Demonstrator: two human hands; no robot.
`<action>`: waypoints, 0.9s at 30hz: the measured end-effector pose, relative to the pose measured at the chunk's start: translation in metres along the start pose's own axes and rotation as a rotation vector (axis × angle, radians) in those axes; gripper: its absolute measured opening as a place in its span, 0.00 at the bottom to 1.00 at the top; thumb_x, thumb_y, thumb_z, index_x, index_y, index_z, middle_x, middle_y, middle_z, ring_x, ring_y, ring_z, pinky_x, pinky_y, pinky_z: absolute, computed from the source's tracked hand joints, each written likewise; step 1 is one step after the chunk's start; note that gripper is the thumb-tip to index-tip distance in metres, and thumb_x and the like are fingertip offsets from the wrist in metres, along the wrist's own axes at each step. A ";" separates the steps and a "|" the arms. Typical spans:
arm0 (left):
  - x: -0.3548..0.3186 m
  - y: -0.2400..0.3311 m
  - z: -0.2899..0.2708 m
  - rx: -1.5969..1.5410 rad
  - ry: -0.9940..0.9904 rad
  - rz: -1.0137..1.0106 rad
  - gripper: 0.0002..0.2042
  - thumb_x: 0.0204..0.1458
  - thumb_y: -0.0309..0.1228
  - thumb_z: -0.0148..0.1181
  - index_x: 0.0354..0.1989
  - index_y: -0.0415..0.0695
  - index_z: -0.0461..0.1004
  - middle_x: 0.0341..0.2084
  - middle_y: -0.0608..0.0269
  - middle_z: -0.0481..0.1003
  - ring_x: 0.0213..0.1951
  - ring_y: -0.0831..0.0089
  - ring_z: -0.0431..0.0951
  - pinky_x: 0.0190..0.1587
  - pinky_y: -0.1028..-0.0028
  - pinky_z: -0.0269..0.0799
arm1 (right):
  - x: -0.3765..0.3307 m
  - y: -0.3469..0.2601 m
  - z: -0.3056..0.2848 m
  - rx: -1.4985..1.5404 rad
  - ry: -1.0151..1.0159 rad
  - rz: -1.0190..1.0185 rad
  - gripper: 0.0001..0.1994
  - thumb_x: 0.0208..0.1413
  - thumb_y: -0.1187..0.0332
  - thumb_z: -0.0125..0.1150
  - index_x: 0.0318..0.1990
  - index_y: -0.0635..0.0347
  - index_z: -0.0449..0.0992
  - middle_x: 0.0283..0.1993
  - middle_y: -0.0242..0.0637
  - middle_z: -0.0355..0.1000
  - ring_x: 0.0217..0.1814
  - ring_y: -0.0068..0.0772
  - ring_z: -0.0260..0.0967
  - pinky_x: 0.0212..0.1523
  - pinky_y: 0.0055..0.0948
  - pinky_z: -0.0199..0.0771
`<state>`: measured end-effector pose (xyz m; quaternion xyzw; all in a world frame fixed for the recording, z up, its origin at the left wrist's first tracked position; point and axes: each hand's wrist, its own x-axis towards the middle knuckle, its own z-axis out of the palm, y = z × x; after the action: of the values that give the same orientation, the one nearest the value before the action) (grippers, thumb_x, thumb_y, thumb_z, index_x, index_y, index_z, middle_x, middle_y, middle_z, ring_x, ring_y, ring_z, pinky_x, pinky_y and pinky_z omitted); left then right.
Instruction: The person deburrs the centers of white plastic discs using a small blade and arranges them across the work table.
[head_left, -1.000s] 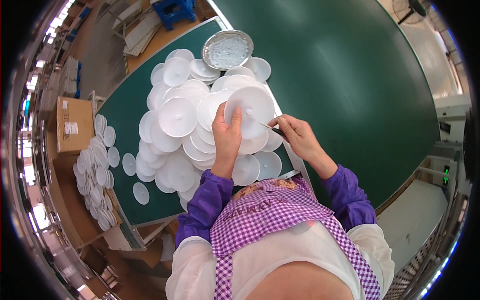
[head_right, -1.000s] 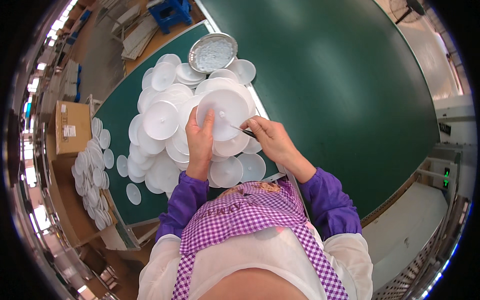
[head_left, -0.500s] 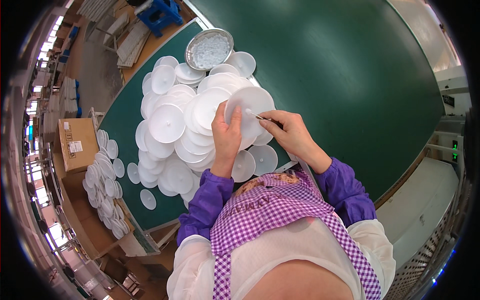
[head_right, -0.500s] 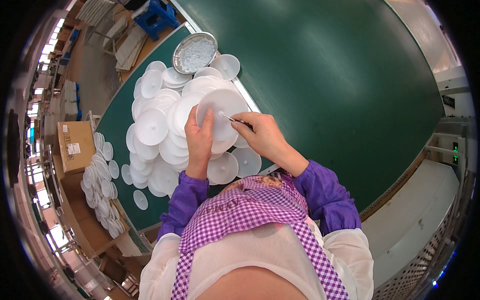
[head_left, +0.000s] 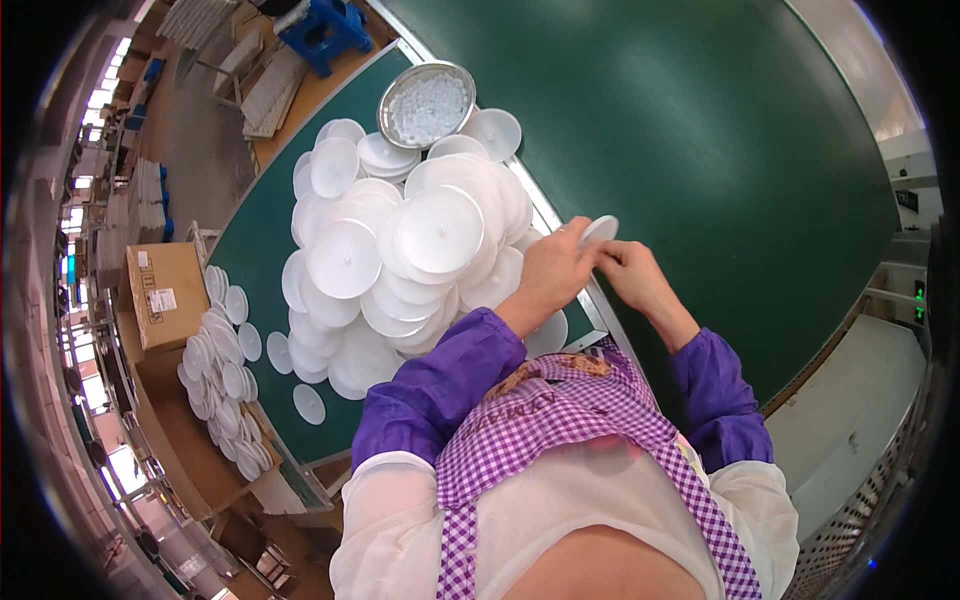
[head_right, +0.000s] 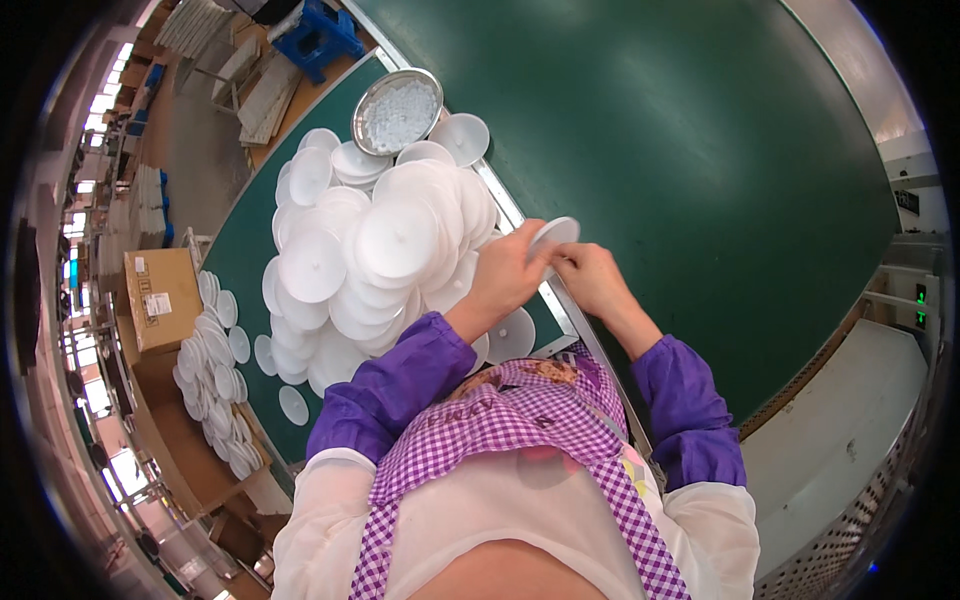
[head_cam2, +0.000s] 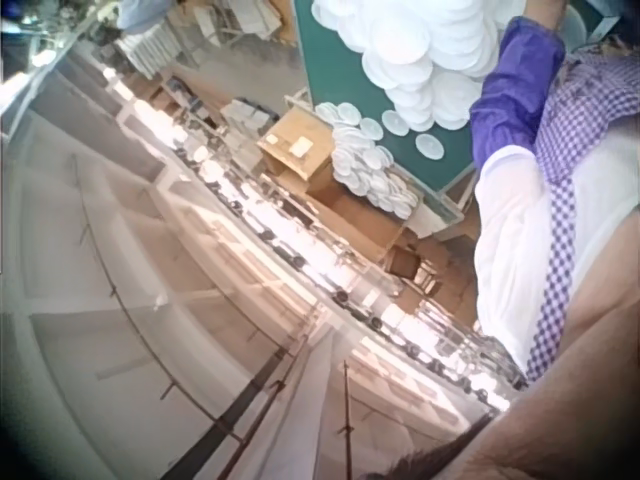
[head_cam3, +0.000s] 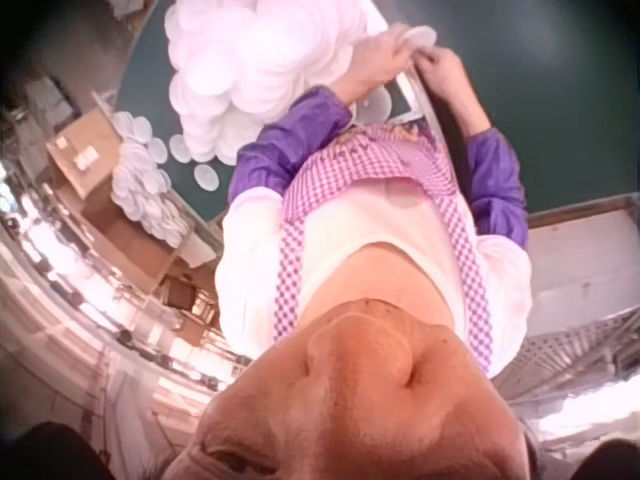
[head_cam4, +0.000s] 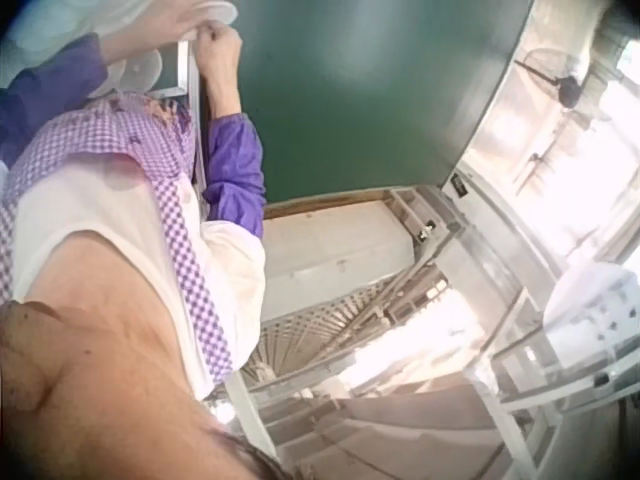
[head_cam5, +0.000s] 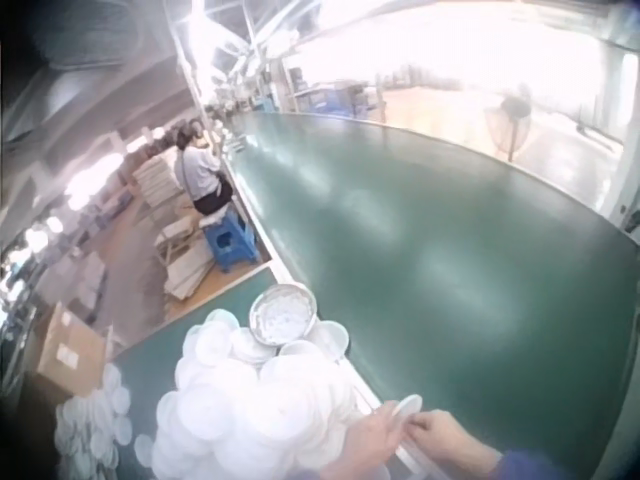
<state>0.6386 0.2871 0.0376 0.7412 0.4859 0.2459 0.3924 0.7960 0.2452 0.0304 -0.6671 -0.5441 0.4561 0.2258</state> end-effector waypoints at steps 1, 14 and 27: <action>0.008 0.001 0.008 0.023 -0.014 0.079 0.14 0.57 0.33 0.54 0.50 0.43 0.70 0.33 0.45 0.77 0.35 0.47 0.77 0.37 0.57 0.71 | 0.008 0.016 -0.007 -0.130 0.070 0.005 0.13 0.57 0.64 0.53 0.43 0.58 0.80 0.38 0.52 0.77 0.40 0.55 0.75 0.42 0.44 0.74; 0.220 -0.165 -0.076 1.241 -0.280 0.462 0.20 0.47 0.27 0.60 0.52 0.48 0.70 0.46 0.57 0.74 0.52 0.53 0.71 0.51 0.57 0.70 | 0.026 0.042 -0.018 -0.114 0.305 0.039 0.11 0.57 0.65 0.56 0.45 0.55 0.76 0.34 0.50 0.76 0.38 0.55 0.74 0.40 0.49 0.72; 0.214 -0.062 -0.096 0.171 -0.545 -0.165 0.16 0.49 0.31 0.65 0.44 0.35 0.75 0.31 0.53 0.80 0.33 0.63 0.81 0.39 0.66 0.75 | 0.054 -0.010 -0.030 0.362 0.212 -0.046 0.13 0.59 0.67 0.57 0.51 0.57 0.75 0.24 0.46 0.72 0.25 0.38 0.68 0.31 0.34 0.68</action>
<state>0.6213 0.5293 0.0385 0.7683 0.4402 -0.0370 0.4632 0.8158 0.3042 0.0331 -0.6471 -0.4416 0.4685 0.4084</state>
